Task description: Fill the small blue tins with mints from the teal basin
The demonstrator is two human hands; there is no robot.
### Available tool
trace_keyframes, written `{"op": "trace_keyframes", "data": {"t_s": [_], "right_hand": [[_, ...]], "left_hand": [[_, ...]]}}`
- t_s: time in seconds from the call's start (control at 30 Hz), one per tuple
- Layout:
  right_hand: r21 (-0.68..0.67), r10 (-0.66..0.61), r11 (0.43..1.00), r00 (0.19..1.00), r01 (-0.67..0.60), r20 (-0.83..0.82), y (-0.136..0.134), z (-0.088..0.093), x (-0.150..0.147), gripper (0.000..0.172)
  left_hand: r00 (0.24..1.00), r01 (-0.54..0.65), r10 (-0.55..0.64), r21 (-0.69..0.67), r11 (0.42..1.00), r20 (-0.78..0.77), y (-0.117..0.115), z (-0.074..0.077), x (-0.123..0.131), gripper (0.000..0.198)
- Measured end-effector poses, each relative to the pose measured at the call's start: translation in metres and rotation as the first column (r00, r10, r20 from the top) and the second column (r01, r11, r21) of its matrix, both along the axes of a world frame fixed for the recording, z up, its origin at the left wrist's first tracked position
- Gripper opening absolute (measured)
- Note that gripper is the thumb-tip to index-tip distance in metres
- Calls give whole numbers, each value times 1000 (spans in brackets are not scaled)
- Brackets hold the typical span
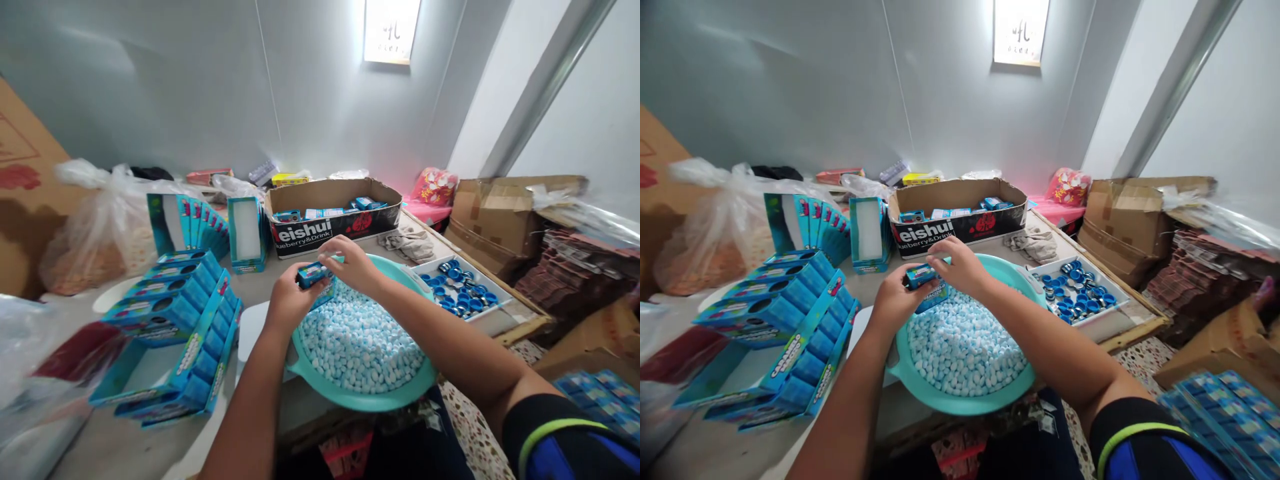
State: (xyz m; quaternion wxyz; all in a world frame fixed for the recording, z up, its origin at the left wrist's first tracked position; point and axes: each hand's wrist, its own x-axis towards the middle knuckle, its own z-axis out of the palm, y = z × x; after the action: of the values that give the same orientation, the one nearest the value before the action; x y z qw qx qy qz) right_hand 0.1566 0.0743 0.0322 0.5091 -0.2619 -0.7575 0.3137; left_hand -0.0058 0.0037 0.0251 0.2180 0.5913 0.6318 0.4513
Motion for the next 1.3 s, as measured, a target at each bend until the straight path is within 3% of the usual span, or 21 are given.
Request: {"op": "trace_keyframes", "data": {"t_s": [0.13,0.3,0.43,0.73,0.8,0.9,1.0,1.07,1.1,1.2,1.3], "right_hand": [[-2,-87,996,975,90,204,4,0,2,10],[16,-171,985,944,174,282,2,4,1,12],[18,-157,987,920,162,360,2,7,2,14],[33,-153,988,934,150,323,9,4,0,10],[-36,-137,988,949,153,285,10,5,0,3],[-272,-63,956,984,107,164,12,4,0,16],[-568,76,818,996,-90,-49,15,3,-2,33],[-677,106,702,972,-222,-209,19,2,-5,34],[-693,92,677,963,-248,-254,21,1,-6,29],[-676,43,709,969,-201,-244,28,-6,-8,21],[-642,77,753,988,-145,-133,32,-21,-10,10]], "left_hand": [[999,-38,38,4,999,10,1,1,0,57],[998,-51,50,-27,998,-28,2,0,-1,57],[998,-29,26,-50,998,-55,3,0,-1,57],[998,-5,4,-20,1000,-56,6,0,-3,62],[998,-13,12,-17,1000,-63,6,0,-3,61],[997,-2,0,-24,1000,-72,5,0,-4,60],[995,44,-46,-26,999,-83,3,3,-4,64],[996,47,-46,14,999,-73,3,5,-3,65],[998,36,-33,46,998,-52,3,7,-2,66],[997,-38,27,140,989,77,3,11,0,66],[973,-133,88,210,969,211,0,15,-8,71]]}}
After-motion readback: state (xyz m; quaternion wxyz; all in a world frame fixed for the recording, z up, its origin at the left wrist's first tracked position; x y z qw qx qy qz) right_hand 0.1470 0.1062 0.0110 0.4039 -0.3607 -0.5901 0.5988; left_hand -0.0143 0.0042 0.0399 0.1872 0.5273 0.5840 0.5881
